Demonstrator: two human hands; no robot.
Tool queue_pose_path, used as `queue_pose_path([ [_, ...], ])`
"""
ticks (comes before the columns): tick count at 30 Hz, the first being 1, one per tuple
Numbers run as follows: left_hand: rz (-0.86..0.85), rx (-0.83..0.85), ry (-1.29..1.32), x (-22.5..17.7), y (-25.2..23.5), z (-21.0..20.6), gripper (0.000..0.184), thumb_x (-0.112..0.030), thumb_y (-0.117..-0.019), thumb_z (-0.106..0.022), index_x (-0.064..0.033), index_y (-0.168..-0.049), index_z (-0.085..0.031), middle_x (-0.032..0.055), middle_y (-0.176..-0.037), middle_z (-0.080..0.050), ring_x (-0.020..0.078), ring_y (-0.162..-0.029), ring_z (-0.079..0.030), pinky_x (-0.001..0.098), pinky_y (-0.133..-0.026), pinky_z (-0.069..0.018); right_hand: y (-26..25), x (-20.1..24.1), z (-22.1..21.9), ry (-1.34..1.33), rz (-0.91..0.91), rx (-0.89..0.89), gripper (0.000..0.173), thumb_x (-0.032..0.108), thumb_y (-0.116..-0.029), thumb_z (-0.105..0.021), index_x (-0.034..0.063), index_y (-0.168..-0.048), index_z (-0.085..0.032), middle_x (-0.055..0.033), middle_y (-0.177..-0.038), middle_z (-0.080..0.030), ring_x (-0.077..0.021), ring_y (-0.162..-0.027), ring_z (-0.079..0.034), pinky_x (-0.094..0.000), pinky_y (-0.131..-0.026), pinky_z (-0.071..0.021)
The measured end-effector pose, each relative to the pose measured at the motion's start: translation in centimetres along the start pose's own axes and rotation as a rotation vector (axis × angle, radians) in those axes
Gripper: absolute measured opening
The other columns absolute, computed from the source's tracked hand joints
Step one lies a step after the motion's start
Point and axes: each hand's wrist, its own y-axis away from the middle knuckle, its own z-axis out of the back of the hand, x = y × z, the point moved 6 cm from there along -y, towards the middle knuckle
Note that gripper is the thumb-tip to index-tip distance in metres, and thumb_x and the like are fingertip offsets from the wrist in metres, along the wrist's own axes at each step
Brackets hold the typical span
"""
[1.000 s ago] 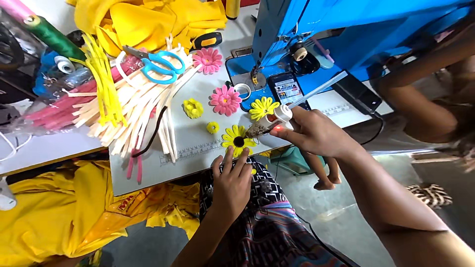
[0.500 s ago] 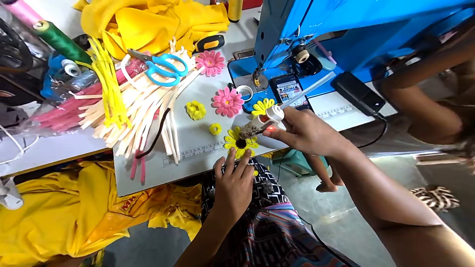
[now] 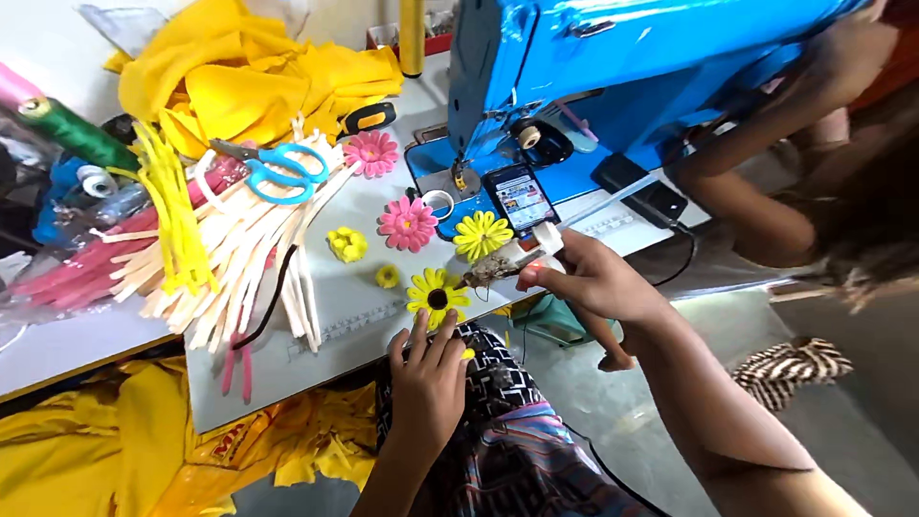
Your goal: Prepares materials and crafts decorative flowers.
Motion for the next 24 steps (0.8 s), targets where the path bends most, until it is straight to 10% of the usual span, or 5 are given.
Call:
queue_pose_path([
  [7, 0.043, -0.027, 0.219, 0.9, -0.1, 0.9, 0.023, -0.028, -0.1000, -0.054, -0.0139, -0.099, -0.073, 0.0056, -0.135, -0.068, 0.0326, -0.139, -0.052, 0.0542, -0.111, -0.0356, 3.8, -5.3, 1.9, -0.807, -0.213, -0.079, 0.026, 0.043, -0.1020, -0.056, 0.0188, -0.098, -0.066, 0.0014, -0.075, -0.071, 0.0008, -0.050, -0.055, -0.0137, -0.050, -0.0463],
  [10, 0.094, -0.102, 0.445, 1.9, 0.0, 2.0, 0.019, -0.025, -0.0997, -0.061, -0.0097, -0.102, -0.071, 0.0095, -0.130, -0.070, 0.0271, -0.136, -0.054, 0.0477, -0.113, -0.0394, 4.9, -6.7, 5.0, -0.664, -0.247, -0.455, 0.031, 0.030, -0.1075, -0.042, 0.0148, -0.095, -0.066, 0.0024, -0.072, -0.069, -0.0007, -0.048, -0.053, -0.0159, -0.047, -0.0461],
  [13, 0.178, -0.205, 0.628, 3.0, 0.0, 3.4, 0.016, -0.016, -0.0949, -0.067, -0.0026, -0.102, -0.072, 0.0097, -0.118, -0.070, 0.0126, -0.115, -0.064, 0.0274, -0.097, -0.0541, 4.6, -8.3, 8.0, -0.303, -0.229, -0.750, 0.025, 0.025, -0.1058, -0.055, 0.0086, -0.124, -0.055, 0.0038, -0.086, -0.065, -0.0017, -0.058, -0.057, -0.0200, -0.055, -0.0523],
  [17, 0.487, -0.270, 0.858, 3.8, -0.9, 4.7, 0.015, -0.006, -0.0913, -0.068, 0.0021, -0.104, -0.070, -0.0019, -0.093, -0.072, 0.0017, -0.080, -0.068, 0.0196, -0.071, -0.0588, 2.2, -9.5, 8.8, 0.175, -0.214, -0.774, 0.052, 0.037, -0.1039, -0.058, -0.0052, -0.133, -0.050, -0.0191, -0.105, -0.064, -0.0235, -0.082, -0.062, -0.0455, -0.077, -0.0536],
  [24, 0.704, -0.310, 1.067, 3.9, -1.4, 4.0, 0.020, 0.004, -0.0907, -0.066, 0.0015, -0.110, -0.072, 0.0010, -0.090, -0.073, 0.0059, -0.076, -0.069, 0.0218, -0.072, -0.0595, 1.6, -8.8, 8.9, 0.467, -0.234, -0.713, 0.067, 0.045, -0.0991, -0.064, -0.0098, -0.136, -0.050, -0.0384, -0.128, -0.055, -0.0591, -0.119, -0.052, -0.0748, -0.098, -0.0369],
])
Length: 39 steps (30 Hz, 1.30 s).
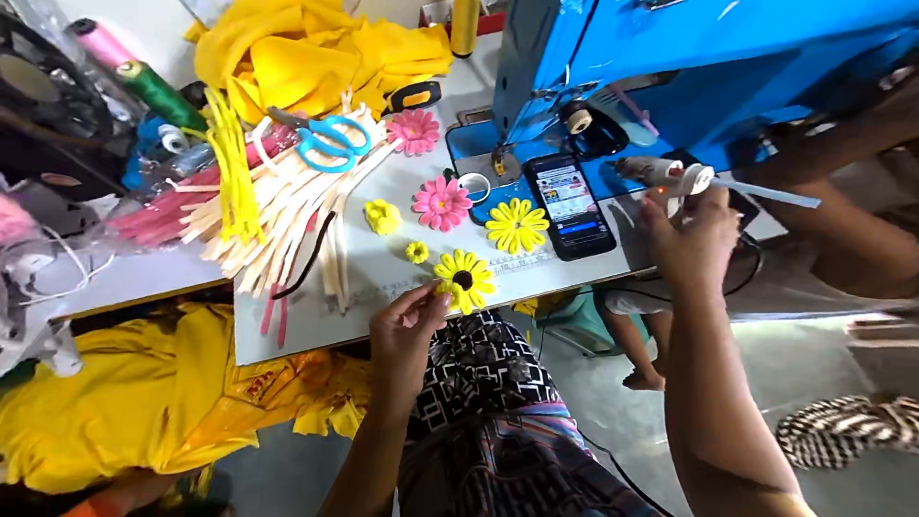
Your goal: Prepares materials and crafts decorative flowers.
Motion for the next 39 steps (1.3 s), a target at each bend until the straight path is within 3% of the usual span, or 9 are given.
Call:
queue_pose_path([
  [2, 0.043, -0.001, 0.027, 0.1, 0.2, -0.1, 0.021, 0.005, -0.0919, -0.064, 0.0022, -0.111, -0.072, 0.0023, -0.092, -0.073, 0.0067, -0.077, -0.069, 0.0223, -0.073, -0.0592, 2.0, 0.7, 1.8, -0.089, -0.001, -0.045, 0.065, 0.037, -0.0984, -0.067, -0.0110, -0.138, -0.049, -0.0338, -0.128, -0.057, -0.0463, -0.117, -0.057, -0.0617, -0.099, -0.0456],
  [4, 0.035, 0.009, 0.029, 0.3, 0.4, -0.4, 0.022, 0.003, -0.0913, -0.064, 0.0012, -0.111, -0.073, 0.0019, -0.094, -0.074, 0.0059, -0.079, -0.069, 0.0221, -0.074, -0.0587, 5.2, 3.0, 2.1, -0.301, 0.047, -0.076, 0.041, 0.028, -0.1019, -0.062, -0.0052, -0.125, -0.055, -0.0102, -0.106, -0.062, -0.0117, -0.092, -0.060, -0.0309, -0.082, -0.0523],
  [6, 0.000, 0.032, -0.006, 0.3, 0.5, -1.1, 0.022, 0.001, -0.0898, -0.067, 0.0002, -0.111, -0.073, 0.0010, -0.097, -0.074, 0.0046, -0.082, -0.069, 0.0216, -0.074, -0.0583, 8.4, 6.6, -0.1, -0.591, 0.103, 0.150, 0.015, 0.022, -0.1030, -0.059, 0.0094, -0.110, -0.063, 0.0113, -0.091, -0.064, 0.0052, -0.078, -0.060, -0.0184, -0.072, -0.0534],
  [9, -0.053, 0.086, -0.029, 0.1, 1.0, -2.8, 0.021, -0.003, -0.0885, -0.070, -0.0017, -0.109, -0.071, -0.0003, -0.095, -0.073, 0.0052, -0.084, -0.069, 0.0231, -0.075, -0.0596, 11.7, 12.2, -4.1, -0.795, 0.132, 0.580, 0.021, 0.021, -0.0989, -0.064, 0.0059, -0.112, -0.069, 0.0066, -0.093, -0.071, 0.0008, -0.081, -0.065, -0.0206, -0.074, -0.0562],
  [12, -0.090, 0.097, 0.008, -0.4, 1.6, -3.3, 0.015, -0.001, -0.0886, -0.070, -0.0026, -0.103, -0.071, -0.0010, -0.090, -0.073, 0.0054, -0.080, -0.070, 0.0224, -0.072, -0.0597, 12.4, 14.9, -5.9, -0.895, 0.077, 0.738, 0.015, 0.016, -0.0969, -0.067, 0.0056, -0.107, -0.069, 0.0063, -0.086, -0.070, 0.0016, -0.074, -0.063, -0.0167, -0.068, -0.0541],
  [15, -0.120, 0.074, 0.055, -0.5, 1.8, -2.9, 0.013, 0.001, -0.0891, -0.068, -0.0031, -0.102, -0.071, -0.0014, -0.090, -0.073, 0.0052, -0.079, -0.070, 0.0224, -0.071, -0.0600, 12.4, 15.4, -6.4, -0.950, 0.013, 0.723, 0.005, 0.011, -0.0959, -0.067, 0.0071, -0.097, -0.070, 0.0061, -0.079, -0.069, 0.0003, -0.069, -0.064, -0.0168, -0.066, -0.0554],
  [28, -0.078, -0.035, 0.251, -0.1, 2.5, -2.1, 0.015, 0.006, -0.0899, -0.062, -0.0055, -0.096, -0.070, 0.0001, -0.083, -0.074, 0.0096, -0.077, -0.073, 0.0286, -0.076, -0.0627, 13.9, 16.0, -7.6, -1.197, -0.140, 0.667, 0.007, 0.005, -0.0977, -0.062, 0.0057, -0.095, -0.069, -0.0009, -0.081, -0.073, -0.0088, -0.074, -0.072, -0.0256, -0.075, -0.0615],
  [34, -0.087, 0.242, -0.056, -0.6, 1.7, -1.5, 0.022, -0.003, -0.0901, -0.067, -0.0017, -0.112, -0.068, -0.0009, -0.094, -0.072, 0.0061, -0.081, -0.070, 0.0241, -0.074, -0.0612, 13.0, 16.2, -7.1, -0.880, 0.177, 0.795, 0.011, 0.012, -0.1013, -0.059, 0.0036, -0.100, -0.067, 0.0063, -0.078, -0.065, 0.0026, -0.069, -0.062, -0.0148, -0.066, -0.0534],
  [39, -0.143, 0.111, -0.092, -0.6, 1.6, -1.1, 0.012, -0.002, -0.0900, -0.068, -0.0033, -0.102, -0.071, -0.0016, -0.089, -0.072, 0.0054, -0.077, -0.070, 0.0231, -0.071, -0.0612, 13.1, 15.7, -7.3, -1.005, -0.017, 0.872, 0.010, 0.011, -0.0992, -0.062, 0.0040, -0.104, -0.069, 0.0015, -0.084, -0.071, -0.0054, -0.077, -0.069, -0.0230, -0.076, -0.0600],
])
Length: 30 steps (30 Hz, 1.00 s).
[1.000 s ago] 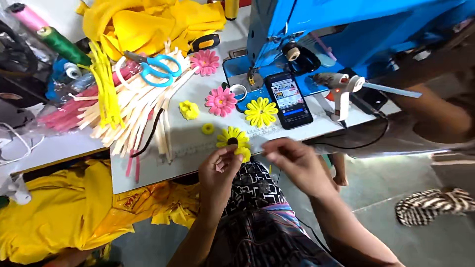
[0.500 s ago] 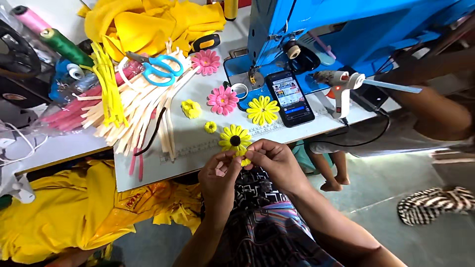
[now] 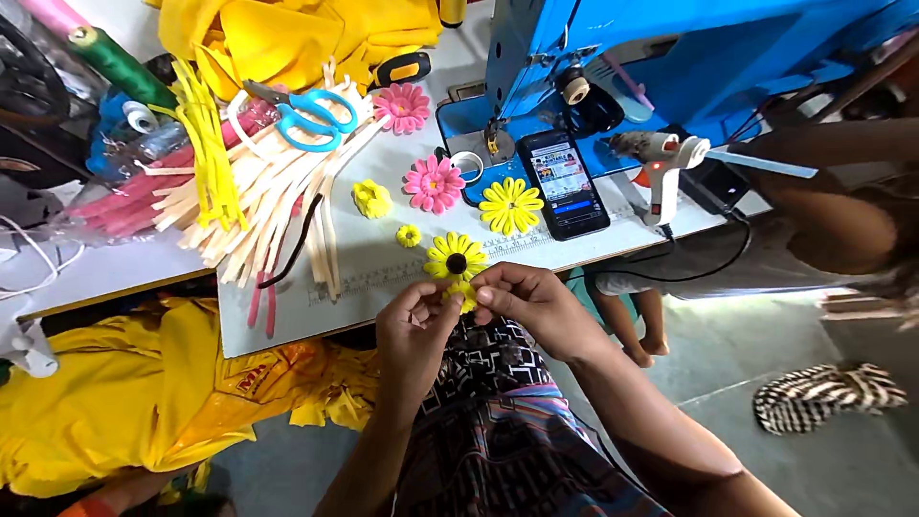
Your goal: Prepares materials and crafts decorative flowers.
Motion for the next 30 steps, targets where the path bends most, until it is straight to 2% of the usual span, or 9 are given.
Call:
queue_pose_path([
  [3, -0.022, -0.059, 0.074, 0.8, 0.5, -0.7, 0.012, 0.000, -0.0892, -0.068, -0.0039, -0.099, -0.072, -0.0025, -0.087, -0.073, 0.0046, -0.077, -0.070, 0.0229, -0.072, -0.0605, 0.2, -0.5, -0.3, -0.026, -0.042, -0.076, 0.008, 0.006, -0.0926, -0.070, 0.0053, -0.100, -0.069, 0.0011, -0.083, -0.072, -0.0053, -0.076, -0.069, -0.0217, -0.074, -0.0593],
  [6, 0.036, -0.116, 0.120, 1.6, 0.8, -0.9, 0.010, 0.001, -0.0887, -0.067, -0.0050, -0.096, -0.073, -0.0020, -0.084, -0.072, 0.0060, -0.076, -0.070, 0.0244, -0.070, -0.0608, 0.2, -1.0, -0.5, -0.085, -0.072, -0.099, 0.003, 0.004, -0.0935, -0.069, 0.0041, -0.096, -0.069, -0.0004, -0.081, -0.072, -0.0064, -0.074, -0.070, -0.0231, -0.075, -0.0604],
  [15, 0.139, -0.230, 0.287, 1.5, 1.1, -1.2, 0.013, 0.007, -0.0884, -0.063, -0.0039, -0.092, -0.070, -0.0001, -0.078, -0.072, 0.0093, -0.070, -0.071, 0.0278, -0.071, -0.0629, 0.3, -1.6, -1.1, -0.321, -0.051, -0.133, 0.008, 0.002, -0.0964, -0.062, 0.0047, -0.093, -0.068, -0.0035, -0.081, -0.073, -0.0111, -0.076, -0.073, -0.0285, -0.079, -0.0623],
  [17, 0.141, -0.124, 0.237, 1.4, 0.9, -1.2, 0.013, 0.005, -0.0890, -0.064, -0.0043, -0.097, -0.069, -0.0001, -0.083, -0.072, 0.0098, -0.075, -0.072, 0.0292, -0.074, -0.0630, 0.1, -1.7, -0.7, -0.249, -0.044, -0.102, 0.007, 0.005, -0.0970, -0.062, 0.0068, -0.093, -0.068, -0.0006, -0.080, -0.072, -0.0080, -0.074, -0.071, -0.0257, -0.075, -0.0606],
  [20, 0.044, 0.190, 0.009, 0.7, 0.2, -1.0, 0.031, -0.003, -0.0910, -0.067, -0.0023, -0.122, -0.067, 0.0011, -0.100, -0.072, 0.0074, -0.087, -0.070, 0.0250, -0.079, -0.0604, -0.5, -1.4, 0.2, -0.012, -0.057, 0.051, 0.008, 0.012, -0.0972, -0.060, 0.0106, -0.091, -0.066, 0.0066, -0.074, -0.066, -0.0017, -0.068, -0.064, -0.0201, -0.067, -0.0555],
  [21, 0.005, 0.220, -0.065, 0.4, 0.1, -0.9, 0.030, -0.005, -0.0912, -0.069, -0.0030, -0.121, -0.070, 0.0013, -0.103, -0.073, 0.0062, -0.087, -0.070, 0.0230, -0.077, -0.0605, -0.7, -1.3, 0.3, 0.034, -0.076, 0.113, 0.010, 0.014, -0.0981, -0.060, 0.0107, -0.091, -0.065, 0.0072, -0.074, -0.065, -0.0008, -0.067, -0.062, -0.0189, -0.066, -0.0539],
  [24, -0.101, 0.111, -0.107, -0.5, 0.1, -0.6, 0.016, -0.002, -0.0896, -0.070, -0.0010, -0.105, -0.074, 0.0007, -0.093, -0.072, 0.0033, -0.078, -0.069, 0.0191, -0.070, -0.0600, -0.9, -1.3, 0.2, -0.046, -0.104, 0.145, 0.008, 0.016, -0.0975, -0.065, 0.0091, -0.094, -0.067, 0.0046, -0.079, -0.068, -0.0028, -0.072, -0.065, -0.0208, -0.072, -0.0565],
  [27, -0.096, -0.041, -0.027, -0.4, 0.3, -0.4, 0.014, 0.002, -0.0890, -0.070, 0.0005, -0.102, -0.071, -0.0011, -0.087, -0.074, 0.0029, -0.074, -0.070, 0.0203, -0.068, -0.0612, -0.6, -1.3, -0.1, -0.160, -0.096, 0.035, 0.006, 0.003, -0.0920, -0.069, 0.0062, -0.097, -0.068, 0.0002, -0.084, -0.072, -0.0072, -0.079, -0.070, -0.0250, -0.079, -0.0601],
  [30, -0.102, -0.113, 0.036, 0.0, 0.8, -0.7, 0.014, 0.006, -0.0867, -0.069, 0.0007, -0.100, -0.070, -0.0013, -0.086, -0.074, 0.0039, -0.075, -0.071, 0.0211, -0.070, -0.0621, -0.4, -1.6, -0.2, -0.174, -0.096, -0.059, 0.006, 0.000, -0.0913, -0.067, 0.0058, -0.094, -0.069, 0.0000, -0.080, -0.072, -0.0077, -0.075, -0.070, -0.0254, -0.077, -0.0605],
])
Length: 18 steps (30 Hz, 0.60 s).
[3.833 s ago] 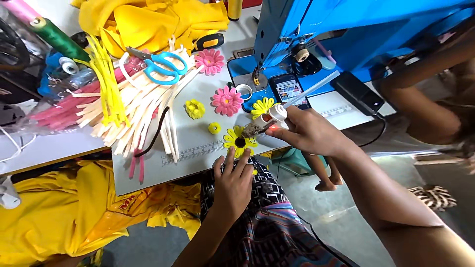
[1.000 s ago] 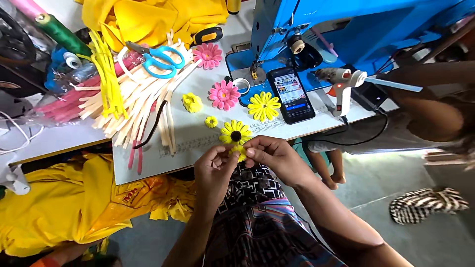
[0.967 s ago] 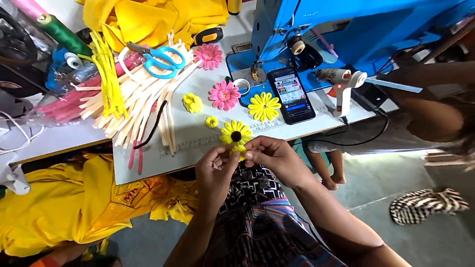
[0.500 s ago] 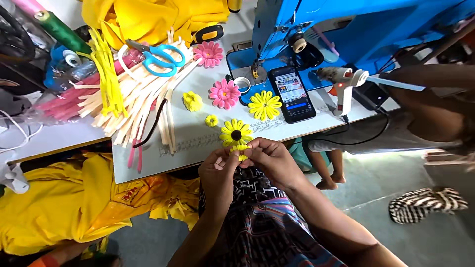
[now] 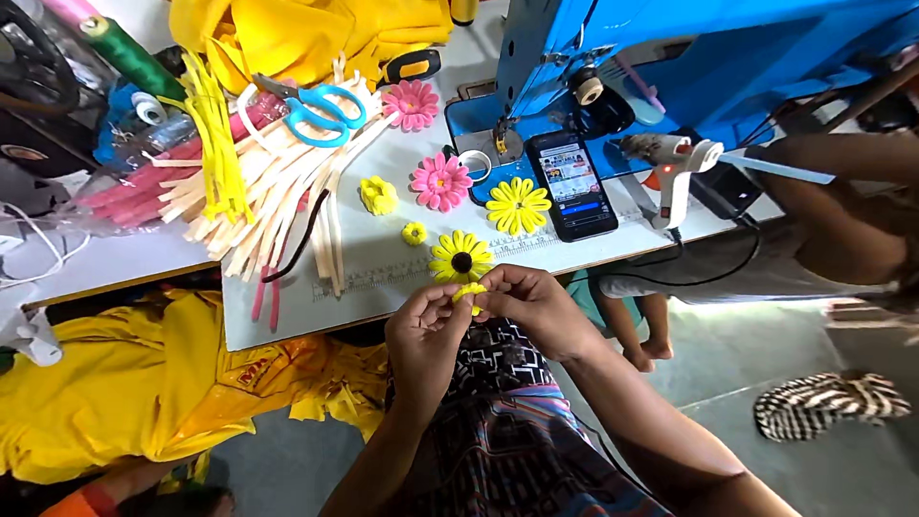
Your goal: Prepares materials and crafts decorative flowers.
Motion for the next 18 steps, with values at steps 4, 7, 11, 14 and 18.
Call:
queue_pose_path([
  [4, 0.048, -0.052, 0.102, 0.7, 0.2, 0.0, 0.015, 0.005, -0.0864, -0.068, -0.0027, -0.099, -0.070, -0.0008, -0.087, -0.074, 0.0066, -0.076, -0.072, 0.0243, -0.071, -0.0626, 0.0, -0.3, -0.2, -0.073, 0.020, -0.043, 0.006, 0.002, -0.0933, -0.063, 0.0066, -0.092, -0.068, -0.0001, -0.078, -0.070, -0.0087, -0.074, -0.070, -0.0275, -0.078, -0.0608],
  [7, 0.100, -0.073, 0.138, 1.0, 0.0, 0.0, 0.015, 0.005, -0.0861, -0.068, -0.0035, -0.098, -0.070, 0.0003, -0.086, -0.074, 0.0082, -0.076, -0.073, 0.0257, -0.071, -0.0630, -0.1, -0.4, -0.3, -0.116, 0.022, -0.054, 0.008, 0.002, -0.0938, -0.062, 0.0065, -0.091, -0.068, -0.0012, -0.078, -0.071, -0.0091, -0.074, -0.070, -0.0276, -0.077, -0.0607],
  [11, 0.156, 0.149, 0.041, 0.6, -0.6, 0.1, 0.014, -0.003, -0.0946, -0.063, -0.0003, -0.108, -0.069, 0.0006, -0.095, -0.072, 0.0069, -0.082, -0.071, 0.0244, -0.075, -0.0620, -0.4, 0.1, 0.3, 0.048, -0.040, 0.060, 0.005, 0.005, -0.0938, -0.063, 0.0078, -0.091, -0.067, 0.0030, -0.077, -0.070, -0.0052, -0.072, -0.068, -0.0228, -0.073, -0.0587],
  [14, 0.112, 0.285, -0.009, 0.2, -1.0, 0.1, 0.022, -0.001, -0.0935, -0.065, 0.0026, -0.114, -0.069, 0.0035, -0.101, -0.074, 0.0069, -0.088, -0.072, 0.0241, -0.081, -0.0612, -0.7, 0.7, 0.6, 0.153, -0.074, 0.145, 0.007, 0.008, -0.0950, -0.063, 0.0088, -0.090, -0.067, 0.0051, -0.074, -0.067, -0.0024, -0.069, -0.064, -0.0200, -0.069, -0.0557],
  [18, 0.100, 0.181, 0.015, 0.2, -0.9, 0.0, 0.017, 0.004, -0.0882, -0.068, 0.0012, -0.104, -0.071, 0.0007, -0.091, -0.074, 0.0051, -0.078, -0.071, 0.0223, -0.074, -0.0615, -0.5, 0.9, 0.3, 0.096, -0.014, 0.121, 0.008, 0.011, -0.0971, -0.063, 0.0074, -0.094, -0.069, 0.0033, -0.080, -0.070, -0.0046, -0.074, -0.067, -0.0225, -0.074, -0.0581],
])
